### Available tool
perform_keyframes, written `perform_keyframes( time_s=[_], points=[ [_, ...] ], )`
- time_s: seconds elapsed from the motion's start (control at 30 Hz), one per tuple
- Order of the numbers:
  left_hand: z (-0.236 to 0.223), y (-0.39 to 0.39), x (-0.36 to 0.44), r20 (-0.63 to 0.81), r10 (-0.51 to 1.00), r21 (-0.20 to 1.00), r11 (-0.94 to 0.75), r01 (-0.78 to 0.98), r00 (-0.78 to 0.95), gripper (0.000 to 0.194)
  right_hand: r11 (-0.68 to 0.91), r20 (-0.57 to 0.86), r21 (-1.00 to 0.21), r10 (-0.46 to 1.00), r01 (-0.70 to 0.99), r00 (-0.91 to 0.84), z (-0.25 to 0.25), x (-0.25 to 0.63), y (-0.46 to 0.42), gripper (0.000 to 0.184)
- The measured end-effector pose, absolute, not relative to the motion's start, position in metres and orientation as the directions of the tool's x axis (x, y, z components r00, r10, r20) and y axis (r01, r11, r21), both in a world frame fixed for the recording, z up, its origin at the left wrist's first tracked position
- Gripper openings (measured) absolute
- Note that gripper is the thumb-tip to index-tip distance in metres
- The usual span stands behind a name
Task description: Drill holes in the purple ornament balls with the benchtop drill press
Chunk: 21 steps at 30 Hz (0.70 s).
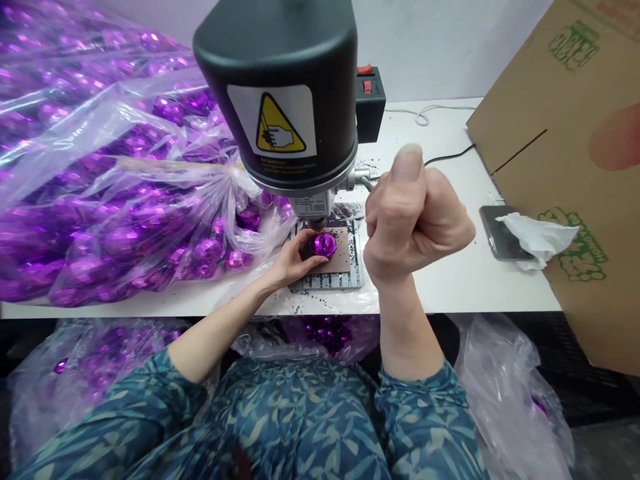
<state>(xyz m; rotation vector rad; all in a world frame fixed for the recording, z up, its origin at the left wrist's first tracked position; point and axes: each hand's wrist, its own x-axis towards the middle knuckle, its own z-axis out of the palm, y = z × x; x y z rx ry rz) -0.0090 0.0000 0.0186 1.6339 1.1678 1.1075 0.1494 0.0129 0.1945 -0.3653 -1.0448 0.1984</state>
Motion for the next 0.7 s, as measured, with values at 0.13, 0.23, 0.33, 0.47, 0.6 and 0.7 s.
perform_keyframes(
  time_s=[0.13,0.23,0.33,0.47,0.6,0.7],
  points=[
    [0.018,0.0,-0.009,0.19,0.965,0.942,-0.231,0.245,0.18,0.057,0.958,0.835,-0.288,0.251,-0.001,0.49,0.187,0.15,0.015,0.063],
    [0.018,0.0,-0.008,0.191,0.965,0.942,-0.232,0.243,0.182,0.056,0.963,0.843,-0.269,0.226,0.018,0.488,0.179,0.153,0.018,0.061],
    [0.018,0.0,-0.008,0.187,0.966,0.941,-0.229,0.25,0.181,0.057,0.963,0.835,-0.258,0.186,0.071,0.518,0.168,0.156,0.021,0.063],
    [0.017,0.0,-0.008,0.198,0.964,0.94,-0.239,0.243,0.178,0.055,0.959,0.833,-0.252,0.145,0.133,0.534,0.151,0.162,0.028,0.067],
    [0.018,0.001,-0.008,0.202,0.963,0.942,-0.241,0.233,0.177,0.055,0.972,0.867,-0.179,0.082,0.153,0.492,0.148,0.165,0.033,0.061],
    [0.02,0.0,-0.008,0.199,0.964,0.942,-0.238,0.236,0.178,0.054,0.991,0.921,-0.067,0.018,0.113,0.389,0.149,0.165,0.033,0.05]
  ],
)
